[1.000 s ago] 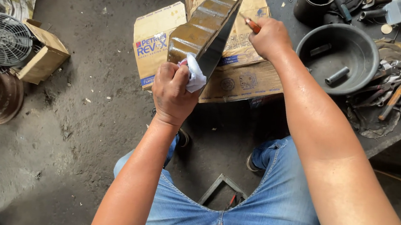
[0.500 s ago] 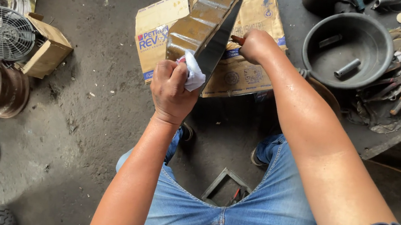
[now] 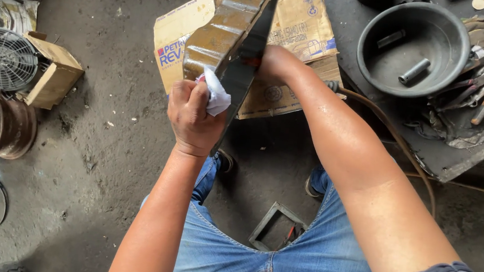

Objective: The person cleans a metal part using a screwdriver to scrape residue and a cloth to wipe the surface. They work on both the exterior and interior of the part, which is placed on a cardboard box.

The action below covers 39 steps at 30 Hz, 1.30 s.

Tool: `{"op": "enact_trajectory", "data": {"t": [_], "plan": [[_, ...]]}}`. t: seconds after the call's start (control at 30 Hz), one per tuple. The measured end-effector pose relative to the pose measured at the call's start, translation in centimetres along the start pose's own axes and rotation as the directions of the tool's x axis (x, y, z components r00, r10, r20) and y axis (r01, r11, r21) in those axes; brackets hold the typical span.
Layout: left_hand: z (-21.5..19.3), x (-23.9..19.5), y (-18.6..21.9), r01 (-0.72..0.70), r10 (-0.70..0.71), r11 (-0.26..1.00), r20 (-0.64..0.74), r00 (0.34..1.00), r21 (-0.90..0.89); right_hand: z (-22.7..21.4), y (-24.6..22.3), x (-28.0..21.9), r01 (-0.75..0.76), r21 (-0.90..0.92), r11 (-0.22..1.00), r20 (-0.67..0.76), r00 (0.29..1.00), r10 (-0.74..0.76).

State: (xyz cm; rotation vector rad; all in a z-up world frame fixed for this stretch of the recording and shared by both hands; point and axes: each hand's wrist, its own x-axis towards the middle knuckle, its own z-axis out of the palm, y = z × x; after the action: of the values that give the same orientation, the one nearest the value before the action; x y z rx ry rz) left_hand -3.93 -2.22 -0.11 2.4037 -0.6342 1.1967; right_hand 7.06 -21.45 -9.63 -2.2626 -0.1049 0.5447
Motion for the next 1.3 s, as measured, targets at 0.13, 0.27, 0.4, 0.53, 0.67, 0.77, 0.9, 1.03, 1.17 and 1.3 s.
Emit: {"op": "enact_trajectory", "data": {"t": [0.13, 0.27, 0.4, 0.53, 0.67, 0.77, 0.9, 1.03, 1.17, 1.3], "plan": [[-0.3, 0.0, -0.7, -0.007, 0.007, 0.999, 0.007, 1.000, -0.039, 0.2, -0.5, 0.1, -0.006, 0.014, 1.000, 0.010, 1.000, 0.006], [-0.8, 0.0, -0.5, -0.006, 0.006, 0.999, 0.001, 1.000, -0.039, 0.0, -2.4, -2.0, 0.018, -0.017, 1.000, 0.033, 0.999, -0.017], [-0.9, -0.4, -1.0, 0.000, 0.000, 1.000, -0.008, 1.000, -0.015, 1.3, -1.7, -1.3, 0.012, -0.008, 1.000, 0.018, 1.000, -0.012], [-1.3, 0.3, -0.5, 0.002, -0.003, 1.000, -0.020, 1.000, -0.004, 0.6, -4.2, -4.1, 0.078, 0.070, 0.995, 0.126, 0.988, -0.086], [-1.5, 0.5, -0.5, 0.005, -0.005, 1.000, -0.024, 1.000, -0.006, 1.2, -3.9, -4.7, 0.094, 0.076, 0.993, 0.164, 0.981, -0.105], [-1.5, 0.6, -0.6, -0.007, 0.006, 1.000, -0.021, 1.000, -0.026, 1.5, -3.1, -3.9, 0.087, -0.055, 0.995, 0.136, 0.988, -0.079], [-1.2, 0.4, -0.8, -0.004, 0.003, 1.000, -0.041, 0.999, -0.015, 1.6, -2.8, -3.5, 0.036, -0.075, 0.997, 0.085, 0.996, -0.030], [-1.0, 0.6, -0.5, -0.020, 0.020, 0.999, -0.024, 1.000, -0.026, 1.0, -1.9, -3.2, -0.075, -0.157, 0.985, 0.056, 0.995, 0.085], [-0.3, -0.4, -0.3, -0.027, 0.027, 0.999, -0.003, 1.000, -0.030, -1.1, -2.0, -3.7, -0.145, -0.053, 0.988, 0.072, 0.986, 0.148], [0.1, -0.8, 0.7, -0.010, 0.010, 1.000, 0.003, 1.000, -0.014, -0.1, 1.1, -1.0, -0.105, -0.166, 0.980, 0.019, 0.994, 0.110]]}}
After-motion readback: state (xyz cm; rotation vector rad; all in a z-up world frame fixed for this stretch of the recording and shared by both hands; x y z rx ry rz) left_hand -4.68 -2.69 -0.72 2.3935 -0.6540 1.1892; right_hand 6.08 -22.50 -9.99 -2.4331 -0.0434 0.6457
